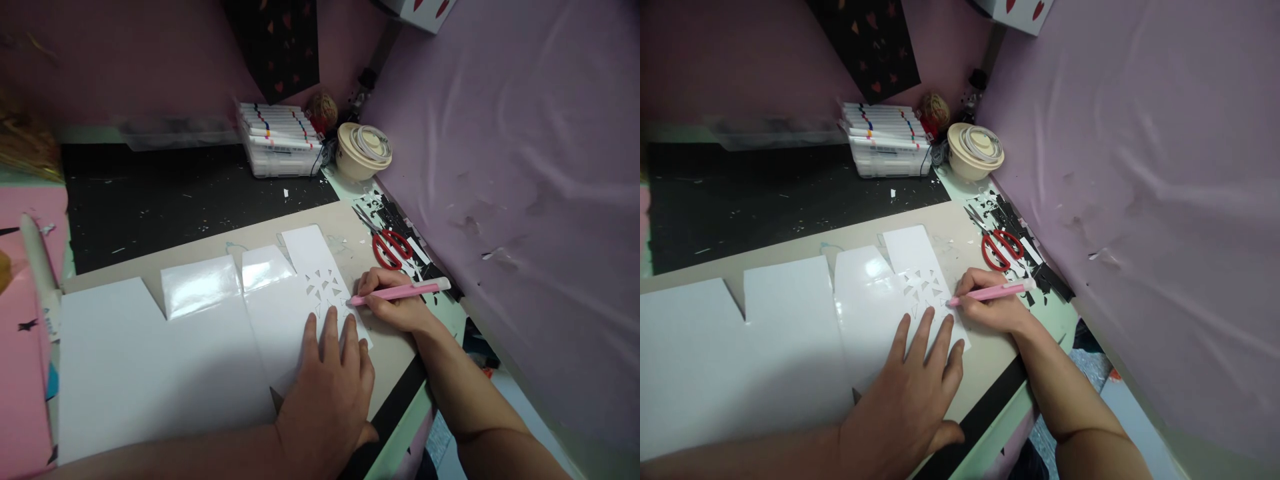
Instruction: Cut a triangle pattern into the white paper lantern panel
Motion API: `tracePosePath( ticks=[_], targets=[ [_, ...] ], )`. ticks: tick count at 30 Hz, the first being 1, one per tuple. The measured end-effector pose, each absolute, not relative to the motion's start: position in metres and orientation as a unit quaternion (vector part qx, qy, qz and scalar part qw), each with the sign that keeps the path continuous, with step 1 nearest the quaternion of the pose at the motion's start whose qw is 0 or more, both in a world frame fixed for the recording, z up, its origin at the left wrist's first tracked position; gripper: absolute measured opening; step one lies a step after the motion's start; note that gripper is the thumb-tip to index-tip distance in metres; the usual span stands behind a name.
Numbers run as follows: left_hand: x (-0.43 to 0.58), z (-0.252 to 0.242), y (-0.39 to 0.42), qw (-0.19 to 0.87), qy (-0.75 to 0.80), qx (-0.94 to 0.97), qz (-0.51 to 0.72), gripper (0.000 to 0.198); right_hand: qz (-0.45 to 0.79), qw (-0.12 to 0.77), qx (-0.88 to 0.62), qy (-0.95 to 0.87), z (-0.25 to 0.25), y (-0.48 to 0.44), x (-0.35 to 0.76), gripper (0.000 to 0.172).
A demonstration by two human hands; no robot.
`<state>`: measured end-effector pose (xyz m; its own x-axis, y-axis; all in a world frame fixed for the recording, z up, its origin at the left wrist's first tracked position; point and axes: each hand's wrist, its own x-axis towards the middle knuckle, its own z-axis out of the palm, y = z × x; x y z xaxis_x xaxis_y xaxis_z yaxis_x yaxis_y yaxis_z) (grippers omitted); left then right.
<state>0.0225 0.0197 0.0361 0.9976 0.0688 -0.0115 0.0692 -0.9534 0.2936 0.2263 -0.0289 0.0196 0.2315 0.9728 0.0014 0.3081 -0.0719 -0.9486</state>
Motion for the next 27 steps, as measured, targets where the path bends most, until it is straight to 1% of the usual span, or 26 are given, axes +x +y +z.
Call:
tracePosePath(
  ticks=[6,15,21,23,25,27],
  targets=[
    [0.0211,0.0344,0.0193,0.145,0.039,0.989,0.017,0.084,0.365,0.472,-0.622,-0.508,0.0169,-0.0302,0.2284,0.010],
    [0.0217,0.0343,0.0200,0.135,0.045,0.989,0.029,0.083,0.337,0.450,-0.622,-0.545,0.0152,-0.0316,0.2324,0.008],
    [0.0218,0.0356,0.0205,0.130,0.043,0.990,0.011,0.083,0.330,0.464,-0.615,-0.545,0.0144,-0.0332,0.2347,0.006],
    [0.0221,0.0360,0.0205,0.135,0.045,0.990,0.011,0.083,0.308,0.472,-0.616,-0.550,0.0160,-0.0330,0.2334,0.010],
    [0.0223,0.0358,0.0204,0.140,0.047,0.989,0.015,0.083,0.274,0.483,-0.613,-0.562,0.0188,-0.0318,0.2315,0.020],
    [0.0222,0.0354,0.0204,0.143,0.047,0.988,0.019,0.083,0.251,0.472,-0.602,-0.593,0.0220,-0.0297,0.2303,0.026]
  ],
)
